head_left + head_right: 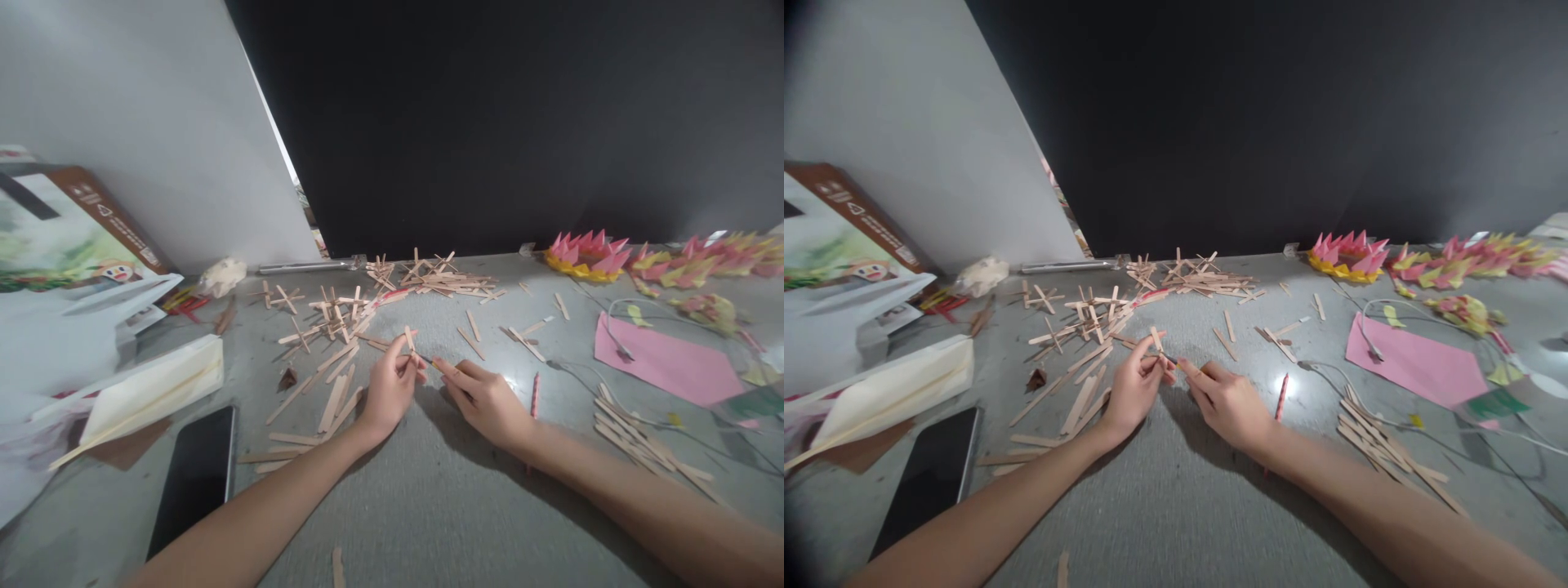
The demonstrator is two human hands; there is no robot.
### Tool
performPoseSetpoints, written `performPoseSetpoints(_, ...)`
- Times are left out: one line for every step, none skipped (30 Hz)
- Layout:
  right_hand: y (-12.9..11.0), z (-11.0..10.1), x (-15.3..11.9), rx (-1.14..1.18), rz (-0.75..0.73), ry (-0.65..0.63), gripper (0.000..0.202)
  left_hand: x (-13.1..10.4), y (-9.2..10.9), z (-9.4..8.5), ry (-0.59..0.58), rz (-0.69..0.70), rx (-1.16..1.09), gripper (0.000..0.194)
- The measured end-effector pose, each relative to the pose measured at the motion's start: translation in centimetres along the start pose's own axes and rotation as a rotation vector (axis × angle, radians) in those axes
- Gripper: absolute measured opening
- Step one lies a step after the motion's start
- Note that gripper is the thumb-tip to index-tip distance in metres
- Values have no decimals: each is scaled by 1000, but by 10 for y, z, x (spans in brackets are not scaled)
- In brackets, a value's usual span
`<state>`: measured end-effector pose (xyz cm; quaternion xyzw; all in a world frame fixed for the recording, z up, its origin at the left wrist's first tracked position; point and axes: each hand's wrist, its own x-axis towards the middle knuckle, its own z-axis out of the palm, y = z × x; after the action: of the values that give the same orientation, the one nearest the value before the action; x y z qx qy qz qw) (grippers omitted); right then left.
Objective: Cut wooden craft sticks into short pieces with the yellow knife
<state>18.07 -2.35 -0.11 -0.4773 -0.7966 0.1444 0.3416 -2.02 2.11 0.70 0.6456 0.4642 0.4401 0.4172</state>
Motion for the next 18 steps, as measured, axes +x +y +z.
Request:
performPoseSetpoints(-2, -1, 1, 74, 29, 5, 43, 0, 0, 0, -4, 3, -7, 44)
performPoseSetpoints(-4, -1, 2, 160, 64, 15, 42, 0, 0, 0, -7, 5, -11, 43)
performPoseSetpoints(-5, -1, 4, 249, 105, 24, 42, 0, 0, -1, -9, 5, -11, 41)
performPoseSetpoints(-7, -1, 5, 333, 150, 26, 41, 1, 0, -1, -8, 4, -7, 39)
performPoseSetpoints(-8, 0, 6, 407, 198, 21, 42, 1, 0, -1, -6, 1, -2, 38)
performPoseSetpoints(-9, 1, 6, 471, 245, 7, 43, 1, 0, -1, -3, -2, 3, 36)
performPoseSetpoints(-10, 1, 7, 531, 289, -14, 44, 1, 0, -1, 2, -4, 5, 35)
performPoseSetpoints(-9, 2, 7, 587, 325, -37, 46, 1, -1, -1, 4, -5, 4, 35)
performPoseSetpoints(-9, 3, 7, 640, 351, -59, 47, 1, -1, -1, 6, -3, 3, 34)
performPoseSetpoints(-9, 4, 7, 688, 366, -73, 47, 1, -1, -1, 8, -1, 4, 34)
performPoseSetpoints(-8, 5, 7, 730, 375, -82, 47, 1, -1, -1, 12, 0, 8, 33)
performPoseSetpoints(-8, 6, 7, 764, 383, -86, 46, 1, -1, -1, 16, 1, 14, 33)
performPoseSetpoints(-8, 6, 8, 794, 391, -90, 46, 1, -1, 0, 20, 0, 20, 32)
performPoseSetpoints(-8, 6, 8, 821, 399, -95, 45, 1, -1, 0, 22, -2, 23, 32)
performPoseSetpoints(-8, 6, 9, 847, 407, -100, 44, 1, -1, 0, 25, -3, 25, 32)
performPoseSetpoints(-9, 5, 9, 871, 415, -106, 43, 0, -1, 0, 26, -6, 25, 32)
performPoseSetpoints(-10, 5, 9, 889, 423, -113, 42, 0, -1, 0, 28, -7, 25, 31)
performPoseSetpoints(-11, 5, 10, 904, 434, -118, 41, 0, -1, 0, 28, -9, 26, 30)
